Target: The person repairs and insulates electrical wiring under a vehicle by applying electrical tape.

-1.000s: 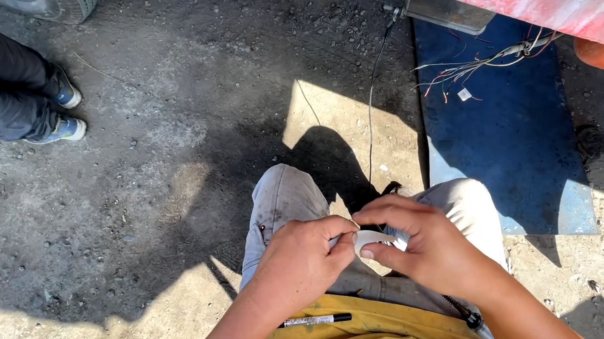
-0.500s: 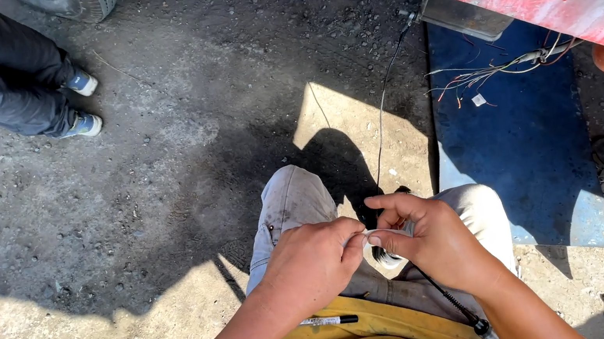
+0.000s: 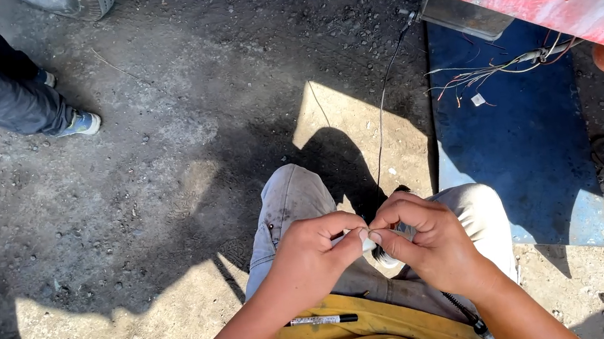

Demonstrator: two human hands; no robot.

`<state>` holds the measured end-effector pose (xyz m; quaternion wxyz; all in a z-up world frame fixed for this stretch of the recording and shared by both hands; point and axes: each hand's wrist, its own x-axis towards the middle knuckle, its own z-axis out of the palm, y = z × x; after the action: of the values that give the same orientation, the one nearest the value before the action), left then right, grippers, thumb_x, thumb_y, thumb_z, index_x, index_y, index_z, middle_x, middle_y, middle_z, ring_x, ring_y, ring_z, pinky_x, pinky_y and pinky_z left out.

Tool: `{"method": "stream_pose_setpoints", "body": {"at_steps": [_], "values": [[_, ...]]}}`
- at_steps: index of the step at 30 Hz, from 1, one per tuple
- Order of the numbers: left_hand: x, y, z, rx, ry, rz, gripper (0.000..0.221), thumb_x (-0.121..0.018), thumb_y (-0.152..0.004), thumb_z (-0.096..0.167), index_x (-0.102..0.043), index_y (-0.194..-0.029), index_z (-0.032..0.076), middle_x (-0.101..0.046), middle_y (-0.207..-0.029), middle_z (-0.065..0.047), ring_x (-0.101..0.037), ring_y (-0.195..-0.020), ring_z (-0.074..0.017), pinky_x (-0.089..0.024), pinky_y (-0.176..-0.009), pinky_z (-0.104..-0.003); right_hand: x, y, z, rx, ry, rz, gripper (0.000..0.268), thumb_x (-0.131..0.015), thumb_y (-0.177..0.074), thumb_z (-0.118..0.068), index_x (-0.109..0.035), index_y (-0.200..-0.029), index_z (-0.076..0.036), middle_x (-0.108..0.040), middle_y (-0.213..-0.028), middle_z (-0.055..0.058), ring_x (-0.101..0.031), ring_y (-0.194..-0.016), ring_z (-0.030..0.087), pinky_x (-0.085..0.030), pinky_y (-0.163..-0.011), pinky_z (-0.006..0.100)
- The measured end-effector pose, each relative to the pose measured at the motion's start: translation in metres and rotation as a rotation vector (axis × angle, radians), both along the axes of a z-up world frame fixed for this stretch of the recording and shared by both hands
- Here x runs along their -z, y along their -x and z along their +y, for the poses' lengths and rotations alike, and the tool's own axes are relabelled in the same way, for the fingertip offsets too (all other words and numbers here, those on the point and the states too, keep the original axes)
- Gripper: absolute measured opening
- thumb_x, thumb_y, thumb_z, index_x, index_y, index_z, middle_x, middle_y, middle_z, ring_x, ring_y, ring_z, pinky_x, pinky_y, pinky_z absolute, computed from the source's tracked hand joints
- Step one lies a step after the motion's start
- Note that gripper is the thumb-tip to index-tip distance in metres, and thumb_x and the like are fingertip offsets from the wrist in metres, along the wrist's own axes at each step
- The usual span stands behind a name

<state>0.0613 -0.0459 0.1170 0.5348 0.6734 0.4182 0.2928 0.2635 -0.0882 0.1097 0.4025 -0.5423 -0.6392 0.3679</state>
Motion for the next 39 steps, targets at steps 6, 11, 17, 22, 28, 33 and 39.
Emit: {"method": "stream_pose_setpoints", "body": {"at_steps": [6,11,17,22,28,33,39], "values": [[0.018,-0.001,0.005,0.004,0.407,-0.244,0.013,-0.068,-0.091,0.006,-0.079,-0.095,-0.001,-0.058,-0.058,-0.003,-0.047,-0.048,-0.0074,-0.033,-0.042,-0.023,0.009,-0.002,-0.001,-0.034,-0.111,0.005,0.006,-0.074,-0.084,-0.001,-0.072,-0.089,-0.004,-0.068,-0.09,0.005,-0.061,-0.078,0.015,-0.049,-0.072,0.028],[0.02,-0.001,0.01,0.016,0.375,-0.237,0.014,-0.068,-0.091,0.007,-0.078,-0.094,-0.002,-0.058,-0.056,-0.004,-0.048,-0.045,-0.0069,-0.033,-0.039,-0.023,0.017,-0.007,-0.001,-0.109,-0.148,0.042,0.008,-0.07,-0.088,-0.001,-0.068,-0.095,-0.005,-0.066,-0.095,0.006,-0.059,-0.083,0.017,-0.049,-0.075,0.029],[0.019,-0.004,0.016,0.062,0.342,-0.25,0.013,-0.066,-0.092,0.005,-0.076,-0.092,-0.003,-0.057,-0.056,-0.003,-0.047,-0.046,-0.0061,-0.034,-0.04,-0.022,0.021,-0.01,-0.004,-0.116,-0.177,0.084,0.01,-0.068,-0.089,0.002,-0.067,-0.096,-0.006,-0.064,-0.096,0.006,-0.058,-0.083,0.017,-0.048,-0.075,0.028],[0.017,0.013,0.032,-0.138,0.074,0.018,0.017,-0.065,-0.09,0.008,-0.078,-0.099,0.006,-0.068,-0.072,0.003,-0.049,-0.055,-0.0059,-0.042,-0.052,-0.022,0.026,-0.029,-0.02,-0.002,-0.181,0.368,0.011,-0.062,-0.092,0.006,-0.066,-0.099,-0.003,-0.064,-0.102,0.01,-0.055,-0.082,0.013,-0.047,-0.072,0.024],[0.045,0.038,0.013,0.071,-0.9,0.532,0.062,-0.063,-0.097,0.024,-0.043,-0.151,0.004,-0.071,-0.078,-0.01,-0.068,-0.072,-0.0265,-0.048,-0.093,-0.039,0.053,-0.061,-0.035,0.278,-0.096,0.462,0.023,-0.06,-0.092,0.013,-0.068,-0.111,0.002,-0.064,-0.125,0.014,-0.059,-0.105,0.018,-0.047,-0.092,0.028],[0.099,0.053,-0.021,0.281,-0.682,0.626,0.04,-0.066,-0.09,0.026,-0.065,-0.125,0.007,-0.071,-0.1,-0.01,-0.064,-0.093,-0.029,-0.047,-0.09,-0.042,0.057,-0.062,-0.027,0.324,-0.06,0.721,0.07,-0.058,-0.089,0.016,-0.044,-0.156,-0.002,-0.068,-0.103,0.014,-0.06,-0.09,0.016,-0.048,-0.082,0.026],[0.089,0.042,-0.01,0.218,-0.643,0.67,0.032,-0.064,-0.094,0.043,-0.071,-0.094,0.012,-0.064,-0.093,-0.006,-0.06,-0.092,-0.0284,-0.046,-0.092,-0.043,0.056,-0.065,-0.023,0.372,0.001,0.942,0.057,-0.05,-0.098,0.005,-0.045,-0.154,0.005,-0.069,-0.111,0.017,-0.063,-0.097,0.021,-0.046,-0.09,0.031]]}}
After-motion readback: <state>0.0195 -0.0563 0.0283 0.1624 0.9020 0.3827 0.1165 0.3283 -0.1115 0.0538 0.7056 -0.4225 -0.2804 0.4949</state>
